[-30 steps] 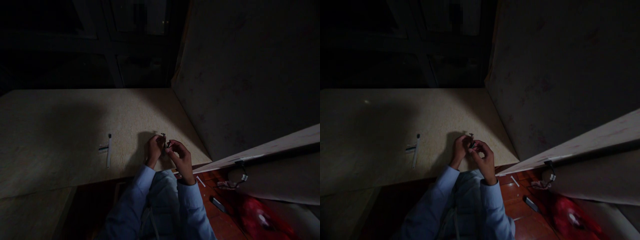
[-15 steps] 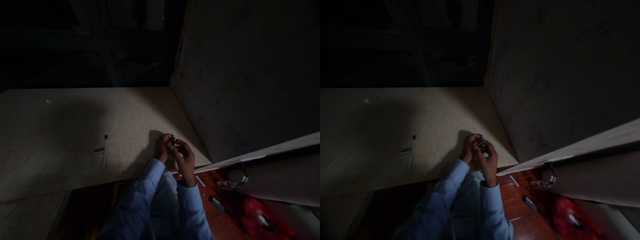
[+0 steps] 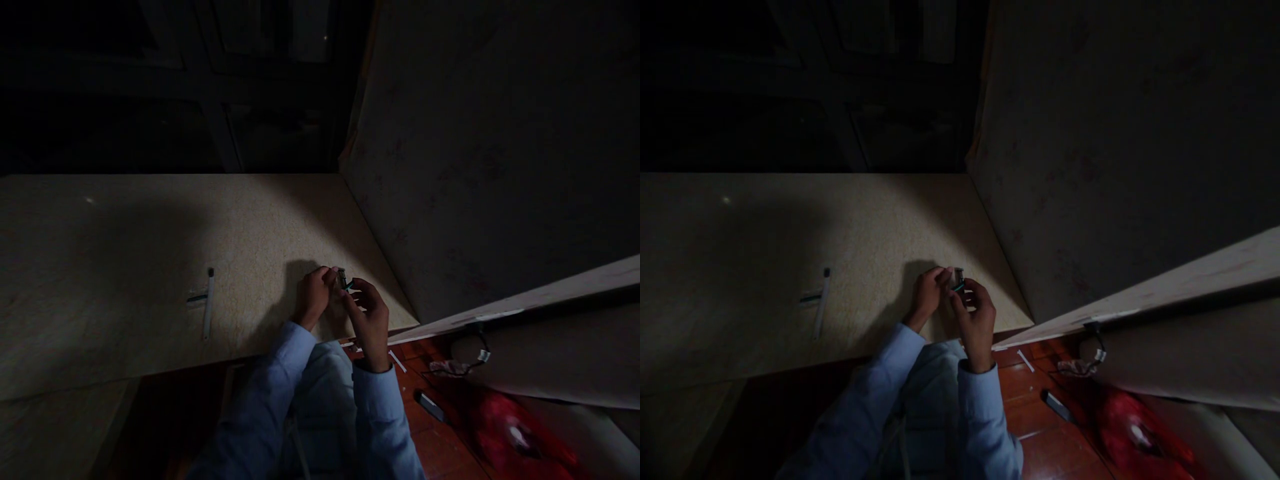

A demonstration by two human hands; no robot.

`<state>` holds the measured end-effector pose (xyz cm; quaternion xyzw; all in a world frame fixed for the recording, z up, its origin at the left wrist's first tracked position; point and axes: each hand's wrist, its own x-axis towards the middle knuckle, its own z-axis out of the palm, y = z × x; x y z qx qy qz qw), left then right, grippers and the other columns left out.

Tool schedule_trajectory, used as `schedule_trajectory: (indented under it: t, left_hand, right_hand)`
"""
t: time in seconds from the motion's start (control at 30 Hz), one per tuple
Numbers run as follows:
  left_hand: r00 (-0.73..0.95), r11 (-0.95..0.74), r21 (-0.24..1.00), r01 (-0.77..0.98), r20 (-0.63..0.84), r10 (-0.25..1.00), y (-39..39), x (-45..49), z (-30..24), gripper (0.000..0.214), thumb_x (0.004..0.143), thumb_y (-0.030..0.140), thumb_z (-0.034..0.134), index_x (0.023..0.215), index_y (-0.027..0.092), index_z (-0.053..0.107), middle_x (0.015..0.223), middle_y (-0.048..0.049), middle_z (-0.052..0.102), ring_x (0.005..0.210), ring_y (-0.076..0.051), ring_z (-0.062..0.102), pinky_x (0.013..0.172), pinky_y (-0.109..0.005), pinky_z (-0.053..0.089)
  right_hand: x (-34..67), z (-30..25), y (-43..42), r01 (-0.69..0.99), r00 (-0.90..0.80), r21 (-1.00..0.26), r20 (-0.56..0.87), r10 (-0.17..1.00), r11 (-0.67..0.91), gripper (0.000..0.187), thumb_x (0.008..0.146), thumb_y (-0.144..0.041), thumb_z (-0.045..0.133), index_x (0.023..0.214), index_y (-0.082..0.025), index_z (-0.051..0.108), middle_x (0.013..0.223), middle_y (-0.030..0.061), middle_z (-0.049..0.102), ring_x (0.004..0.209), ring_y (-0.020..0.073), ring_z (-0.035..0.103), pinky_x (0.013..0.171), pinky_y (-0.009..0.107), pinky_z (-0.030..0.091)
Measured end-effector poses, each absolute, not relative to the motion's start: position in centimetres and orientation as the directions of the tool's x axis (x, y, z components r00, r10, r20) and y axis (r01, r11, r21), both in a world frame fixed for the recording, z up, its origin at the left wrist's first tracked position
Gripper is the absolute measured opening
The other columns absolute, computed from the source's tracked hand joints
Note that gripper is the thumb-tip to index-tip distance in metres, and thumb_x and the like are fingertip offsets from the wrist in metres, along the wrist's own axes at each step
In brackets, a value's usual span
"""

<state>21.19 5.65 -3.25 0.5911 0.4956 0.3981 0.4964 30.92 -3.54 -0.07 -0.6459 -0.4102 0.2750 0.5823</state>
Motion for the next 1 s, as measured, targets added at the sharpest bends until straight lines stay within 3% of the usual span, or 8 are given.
schedule_trajectory:
  t: [0.13,0.23,0.33,0.5,0.77,0.87,1.0]
  left_hand:
    - [0.245,0.079,0.986,-0.149,-0.041,0.969,4.2,17.5,-2.9,0.049,0.085,0.059,0.062,0.109,0.018,0.073,0.085,-0.0054,0.07,0.064,-0.014,0.057,0.054,-0.023,0.038]
    - [0.328,0.124,0.936,-0.329,-0.009,0.945,2.8,15.0,-2.8,0.056,0.077,0.052,0.075,0.122,0.02,0.069,0.098,-0.0077,0.071,0.062,-0.011,0.056,0.053,-0.022,0.041]
    - [0.303,0.033,0.942,-0.333,0.074,0.95,1.8,13.5,-2.7,0.049,0.071,0.037,0.083,0.117,0.022,0.074,0.103,-0.0077,0.071,0.071,-0.012,0.06,0.064,-0.023,0.048]
    - [0.199,-0.191,0.945,-0.266,0.248,0.948,1.5,12.5,-1.8,0.024,0.07,0.025,0.083,0.094,0.024,0.081,0.099,-0.0083,0.07,0.093,-0.021,0.064,0.084,-0.032,0.051]
    - [0.138,-0.229,0.95,-0.211,0.26,0.956,1.4,9.8,-2.0,0.011,0.071,0.025,0.08,0.082,0.026,0.081,0.087,-0.0073,0.073,0.085,-0.023,0.065,0.08,-0.036,0.052]
    - [0.124,-0.162,0.96,-0.23,0.194,0.973,1.4,9.4,-2.9,0.011,0.072,0.028,0.078,0.081,0.023,0.079,0.088,-0.0076,0.075,0.086,-0.023,0.067,0.081,-0.036,0.053]
    - [0.118,0.066,0.93,-0.361,-0.024,0.993,1.7,9.4,-4.2,0.019,0.07,0.032,0.079,0.082,0.019,0.074,0.087,-0.0082,0.075,0.08,-0.023,0.068,0.069,-0.032,0.053]
  right_hand:
    - [29.8,0.5,-3.5,0.176,0.484,-0.984,0.12,0.867,0.038,0.043,0.075,-0.045,0.077,0.107,-0.017,0.067,0.092,0.0072,0.071,0.074,0.0179,0.065,0.07,0.031,0.053]
    - [28.6,1.0,-3.4,0.096,0.439,-0.993,0.102,0.893,0.067,0.04,0.073,-0.045,0.08,0.101,-0.019,0.067,0.089,0.0054,0.07,0.075,0.0177,0.064,0.069,0.03,0.053]
    - [27.3,1.5,-3.3,0.01,0.372,-0.997,0.071,0.926,0.073,0.036,0.072,-0.045,0.081,0.094,-0.019,0.067,0.082,0.0026,0.068,0.074,0.017,0.064,0.068,0.029,0.053]
    - [25.1,2.0,-3.3,-0.018,0.282,-1.0,0.019,0.959,0.025,0.036,0.07,-0.046,0.081,0.089,-0.019,0.066,0.077,0.0016,0.067,0.071,0.0165,0.062,0.066,0.028,0.052]
    - [22.8,1.4,-3.2,0.085,0.234,-0.996,0.016,0.972,-0.005,0.04,0.071,-0.049,0.08,0.093,-0.019,0.065,0.072,-0.0003,0.066,0.063,0.0151,0.061,0.057,0.026,0.049]
    - [22.2,1.4,-3.3,0.142,0.242,-0.99,0.026,0.97,-0.009,0.043,0.072,-0.048,0.08,0.1,-0.019,0.065,0.075,0.0001,0.066,0.064,0.0156,0.061,0.057,0.026,0.048]
    - [20.7,3.0,-3.9,0.13,0.258,-0.99,0.093,0.962,0.061,0.035,0.08,-0.044,0.075,0.104,-0.021,0.066,0.084,0.002,0.067,0.075,0.017,0.064,0.067,0.028,0.052]
